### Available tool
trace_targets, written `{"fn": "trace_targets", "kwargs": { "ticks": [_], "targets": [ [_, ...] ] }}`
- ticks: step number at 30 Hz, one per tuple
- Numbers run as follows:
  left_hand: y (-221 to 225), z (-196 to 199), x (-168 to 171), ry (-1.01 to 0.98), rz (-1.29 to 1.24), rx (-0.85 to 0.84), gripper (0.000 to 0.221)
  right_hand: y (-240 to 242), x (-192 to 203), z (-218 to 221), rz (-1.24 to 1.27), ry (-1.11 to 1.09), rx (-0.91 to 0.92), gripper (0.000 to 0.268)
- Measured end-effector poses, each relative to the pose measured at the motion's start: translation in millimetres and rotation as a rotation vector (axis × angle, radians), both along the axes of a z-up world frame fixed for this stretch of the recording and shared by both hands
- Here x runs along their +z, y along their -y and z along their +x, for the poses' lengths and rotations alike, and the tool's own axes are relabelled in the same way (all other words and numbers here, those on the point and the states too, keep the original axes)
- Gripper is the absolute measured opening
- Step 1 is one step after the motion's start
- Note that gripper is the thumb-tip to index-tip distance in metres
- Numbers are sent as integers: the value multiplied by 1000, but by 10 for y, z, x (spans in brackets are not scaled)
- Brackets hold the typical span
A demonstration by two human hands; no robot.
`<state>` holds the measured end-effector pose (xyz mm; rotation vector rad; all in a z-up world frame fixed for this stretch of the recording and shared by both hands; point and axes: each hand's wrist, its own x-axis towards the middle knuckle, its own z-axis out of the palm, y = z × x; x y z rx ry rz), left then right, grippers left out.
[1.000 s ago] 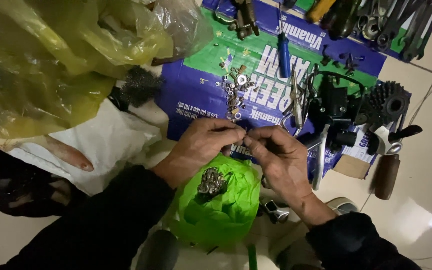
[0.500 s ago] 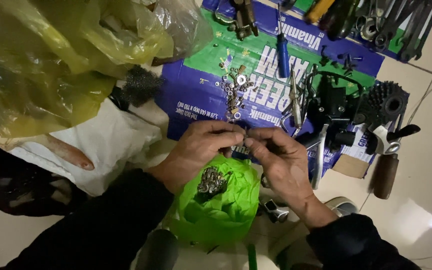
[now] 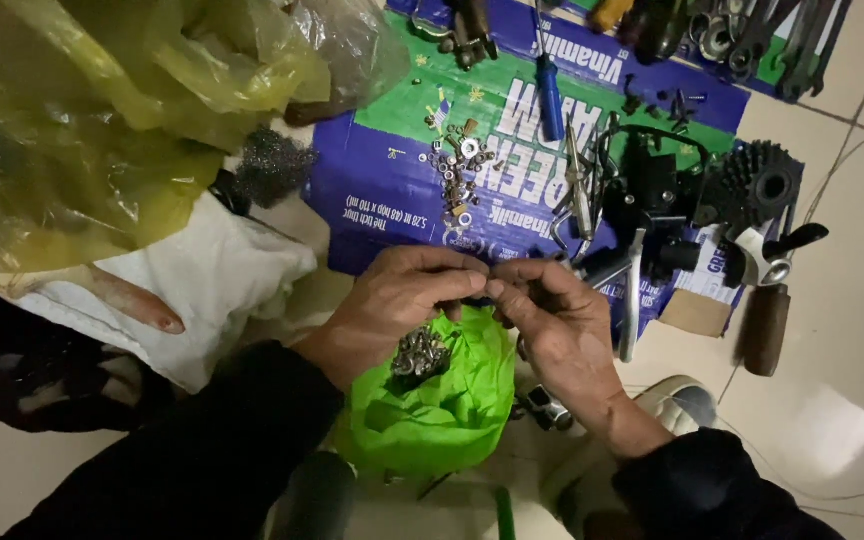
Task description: Inspecting and sorting small bicycle parts like ball bearings and screws by hand.
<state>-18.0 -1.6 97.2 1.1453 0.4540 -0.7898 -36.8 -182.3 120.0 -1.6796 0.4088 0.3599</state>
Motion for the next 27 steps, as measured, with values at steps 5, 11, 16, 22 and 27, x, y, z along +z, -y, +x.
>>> {"fn": "trace_targets", "kwargs": {
  "ticks": [5,11,16,22,27],
  "targets": [
    [33,-111,64,28,1,4,37,-46,68,-106,26,-15,-52,16],
    [11,-190,535,69,18,-1,43,-38,355,-249,23,51,-69,17],
    [30,-363,724,74,1,55,40,-79,527,-388,11,122,-31,20],
    [-9,-443,789,39,-15,100,36,-113,487,-476,-37,218,34,13],
    [-31,-510,658,13,6,92,31,-129,419,-541,-36,243,61,12]
  ]
}}
